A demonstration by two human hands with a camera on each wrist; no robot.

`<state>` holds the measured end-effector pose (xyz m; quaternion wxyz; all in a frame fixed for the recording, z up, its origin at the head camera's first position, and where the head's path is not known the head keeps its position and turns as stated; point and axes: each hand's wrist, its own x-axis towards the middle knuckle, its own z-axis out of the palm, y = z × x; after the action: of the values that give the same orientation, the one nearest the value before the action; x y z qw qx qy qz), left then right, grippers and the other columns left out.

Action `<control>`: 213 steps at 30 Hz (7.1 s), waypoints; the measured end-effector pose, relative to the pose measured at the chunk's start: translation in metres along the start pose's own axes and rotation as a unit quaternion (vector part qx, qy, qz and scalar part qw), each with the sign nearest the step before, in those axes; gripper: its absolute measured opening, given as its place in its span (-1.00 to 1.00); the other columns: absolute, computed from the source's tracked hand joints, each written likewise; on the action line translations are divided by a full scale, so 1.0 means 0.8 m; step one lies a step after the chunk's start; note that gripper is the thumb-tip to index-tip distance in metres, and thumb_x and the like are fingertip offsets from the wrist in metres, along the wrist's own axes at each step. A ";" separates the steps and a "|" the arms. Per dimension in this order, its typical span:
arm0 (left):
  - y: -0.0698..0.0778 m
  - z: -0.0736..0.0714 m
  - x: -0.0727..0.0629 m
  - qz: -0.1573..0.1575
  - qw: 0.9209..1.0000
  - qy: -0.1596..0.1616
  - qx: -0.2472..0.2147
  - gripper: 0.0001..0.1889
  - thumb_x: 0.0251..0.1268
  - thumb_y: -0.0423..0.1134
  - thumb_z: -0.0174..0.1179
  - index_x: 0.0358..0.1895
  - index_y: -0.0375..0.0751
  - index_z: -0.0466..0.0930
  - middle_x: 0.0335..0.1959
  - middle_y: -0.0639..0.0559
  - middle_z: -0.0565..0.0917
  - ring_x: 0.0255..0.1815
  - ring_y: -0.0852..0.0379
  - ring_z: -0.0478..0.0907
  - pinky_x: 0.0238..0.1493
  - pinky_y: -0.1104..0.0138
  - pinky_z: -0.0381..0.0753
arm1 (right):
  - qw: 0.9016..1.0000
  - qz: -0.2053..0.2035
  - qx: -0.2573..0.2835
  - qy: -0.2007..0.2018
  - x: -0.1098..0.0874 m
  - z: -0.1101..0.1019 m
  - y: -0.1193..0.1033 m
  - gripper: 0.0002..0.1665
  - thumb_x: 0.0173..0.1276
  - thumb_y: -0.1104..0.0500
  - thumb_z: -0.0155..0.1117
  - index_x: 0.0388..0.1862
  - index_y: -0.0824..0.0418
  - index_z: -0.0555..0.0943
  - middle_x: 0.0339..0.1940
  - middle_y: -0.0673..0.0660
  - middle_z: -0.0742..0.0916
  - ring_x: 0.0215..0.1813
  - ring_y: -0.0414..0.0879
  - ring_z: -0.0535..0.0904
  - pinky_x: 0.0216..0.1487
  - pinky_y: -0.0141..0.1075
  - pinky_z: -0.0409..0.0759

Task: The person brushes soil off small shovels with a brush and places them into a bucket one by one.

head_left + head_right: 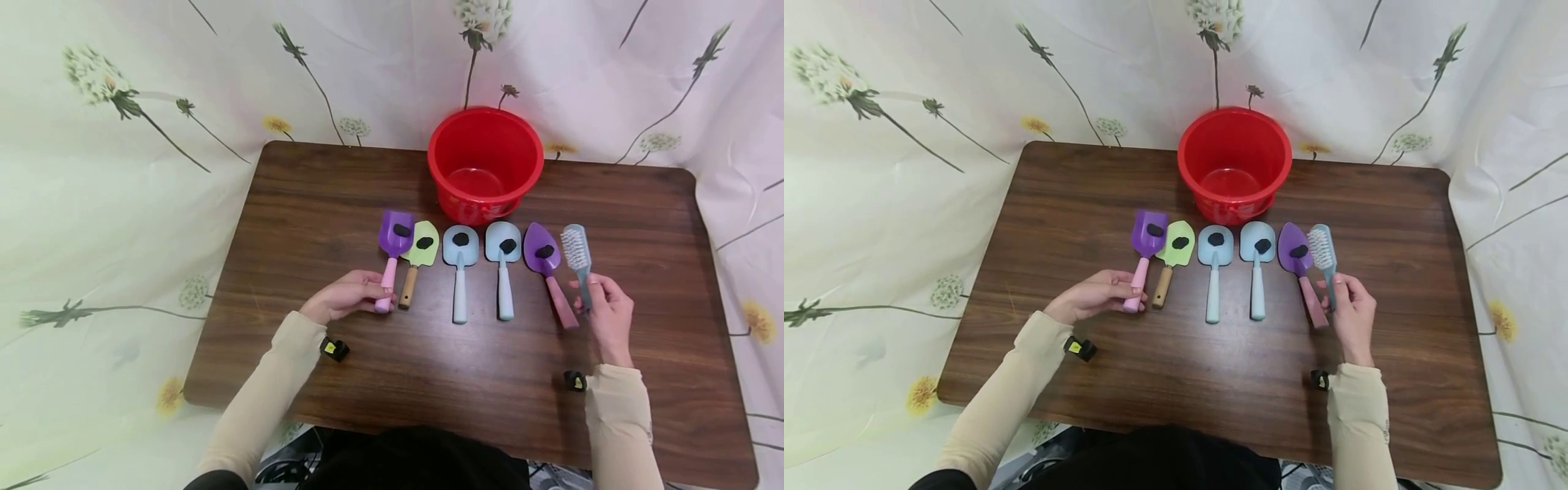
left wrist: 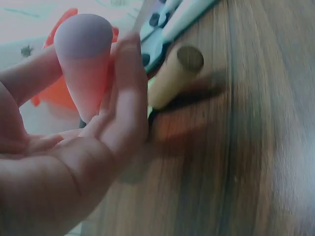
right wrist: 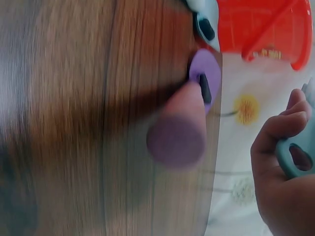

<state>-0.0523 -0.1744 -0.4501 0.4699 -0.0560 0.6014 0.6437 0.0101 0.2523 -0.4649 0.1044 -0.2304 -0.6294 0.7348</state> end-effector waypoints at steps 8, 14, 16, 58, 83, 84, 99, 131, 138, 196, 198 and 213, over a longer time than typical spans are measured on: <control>0.007 0.036 0.007 -0.001 0.999 -0.033 0.032 -0.49 0.31 -0.45 0.13 0.24 -0.64 0.20 0.07 -0.53 0.55 -0.14 0.03 0.69 -0.02 0.19 0.67 | 0.993 -0.040 -0.041 -0.107 -0.012 0.032 0.012 -0.81 0.45 0.13 0.15 -0.29 0.20 0.63 -0.49 -0.11 0.75 -0.61 -0.29 0.47 -0.66 -0.49 0.39; 0.006 0.061 0.015 0.005 0.998 -0.045 0.054 -0.48 0.29 -0.48 0.14 0.24 -0.63 0.18 0.06 -0.52 0.55 -0.23 0.14 0.69 -0.06 0.20 0.69 | 0.973 -0.080 -0.161 -0.143 -0.022 0.064 0.008 -0.74 0.48 0.21 0.09 -0.13 0.42 0.59 -0.48 -0.28 0.70 -0.57 -0.30 0.43 -0.58 -0.47 0.42; 0.006 0.068 0.017 0.005 0.997 -0.052 0.053 -0.48 0.29 -0.47 0.14 0.24 -0.62 0.18 0.07 -0.51 0.55 -0.24 0.15 0.69 -0.07 0.20 0.69 | 0.965 -0.096 -0.180 -0.165 -0.024 0.073 0.007 -0.74 0.47 0.24 0.09 -0.07 0.44 0.59 -0.44 -0.28 0.69 -0.55 -0.28 0.43 -0.56 -0.46 0.43; -0.018 0.115 0.025 0.013 0.988 -0.042 0.146 -0.62 0.18 -0.40 0.30 0.02 -0.52 0.46 -0.24 -0.17 0.73 -0.38 0.18 0.65 -0.25 0.24 0.71 | 0.828 -0.261 -0.379 -0.322 -0.021 0.112 -0.001 -0.65 0.13 0.24 0.48 -0.06 0.10 0.70 -0.23 -0.03 0.75 -0.20 -0.23 0.59 -0.14 -0.29 0.59; -0.024 0.127 0.035 0.026 0.977 -0.055 0.207 -0.62 0.22 -0.34 0.29 0.04 -0.50 0.49 -0.25 -0.11 0.73 -0.38 0.27 0.57 -0.11 0.19 0.63 | 0.820 -0.262 -0.390 -0.328 -0.016 0.100 0.005 -0.69 0.13 0.24 0.48 -0.10 0.14 0.72 -0.23 0.03 0.76 -0.18 -0.13 0.65 -0.14 -0.16 0.63; -0.024 0.128 0.034 0.027 0.976 -0.057 0.210 -0.62 0.22 -0.33 0.29 0.03 -0.50 0.49 -0.26 -0.11 0.73 -0.39 0.28 0.56 -0.13 0.23 0.63 | 0.820 -0.263 -0.389 -0.327 -0.015 0.099 0.006 -0.68 0.12 0.25 0.48 -0.10 0.15 0.72 -0.23 0.04 0.76 -0.18 -0.12 0.66 -0.14 -0.14 0.64; -0.029 0.132 0.036 0.022 0.970 -0.075 0.232 -0.71 0.18 -0.34 0.32 -0.09 -0.41 0.53 -0.35 0.01 0.71 -0.42 0.28 0.54 -0.27 0.34 0.52 | 0.817 -0.246 -0.405 -0.330 -0.010 0.081 0.006 -0.67 0.15 0.24 0.46 -0.06 0.13 0.71 -0.17 0.04 0.76 -0.14 -0.15 0.65 -0.13 -0.19 0.67; -0.039 0.139 0.032 0.000 0.970 -0.067 0.233 -0.72 0.17 -0.35 0.33 -0.10 -0.41 0.53 -0.31 -0.08 0.72 -0.41 0.26 0.55 -0.14 0.19 0.61 | 0.821 -0.277 -0.399 -0.299 -0.001 0.074 0.012 -0.68 0.10 0.31 0.48 -0.12 0.17 0.72 -0.22 0.09 0.77 -0.21 -0.09 0.66 -0.21 -0.08 0.65; -0.040 0.140 0.031 0.001 0.972 -0.068 0.224 -0.68 0.18 -0.38 0.32 -0.07 -0.50 0.51 -0.31 -0.12 0.73 -0.43 0.26 0.56 -0.09 0.07 0.62 | 0.823 -0.276 -0.399 -0.295 -0.001 0.073 0.013 -0.70 0.13 0.30 0.46 -0.11 0.18 0.72 -0.20 0.11 0.77 -0.19 -0.05 0.68 -0.19 -0.06 0.64; -0.039 0.155 0.032 -0.011 0.981 -0.053 0.188 -0.67 0.17 -0.40 0.31 -0.03 -0.45 0.47 -0.32 -0.06 0.70 -0.40 0.24 0.56 -0.23 0.34 0.59 | 0.814 -0.243 -0.433 -0.301 -0.011 0.085 0.002 -0.65 0.15 0.21 0.47 -0.05 0.17 0.69 -0.14 0.12 0.78 -0.16 -0.05 0.69 -0.15 -0.08 0.68; -0.038 0.155 0.031 -0.010 0.981 -0.056 0.186 -0.65 0.18 -0.41 0.30 -0.01 -0.48 0.46 -0.31 -0.07 0.70 -0.39 0.24 0.56 -0.20 0.32 0.61 | 0.814 -0.252 -0.440 -0.285 -0.009 0.085 0.002 -0.64 0.15 0.21 0.47 -0.04 0.18 0.69 -0.14 0.13 0.78 -0.15 -0.02 0.70 -0.15 -0.06 0.67; -0.043 0.161 0.032 -0.009 0.980 -0.040 0.195 -0.71 0.16 -0.41 0.32 -0.10 -0.36 0.46 -0.38 -0.03 0.68 -0.44 0.24 0.54 -0.22 0.26 0.61 | 0.842 -0.324 -0.384 -0.197 -0.006 0.088 0.004 -0.69 0.10 0.33 0.47 -0.12 0.29 0.71 -0.35 0.21 0.75 -0.37 -0.01 0.59 -0.31 -0.25 0.51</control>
<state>0.0203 -0.0600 -0.4566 0.5009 0.0571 0.6960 0.5114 -0.0179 0.1879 -0.4600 0.1134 0.1147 -0.9074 0.3882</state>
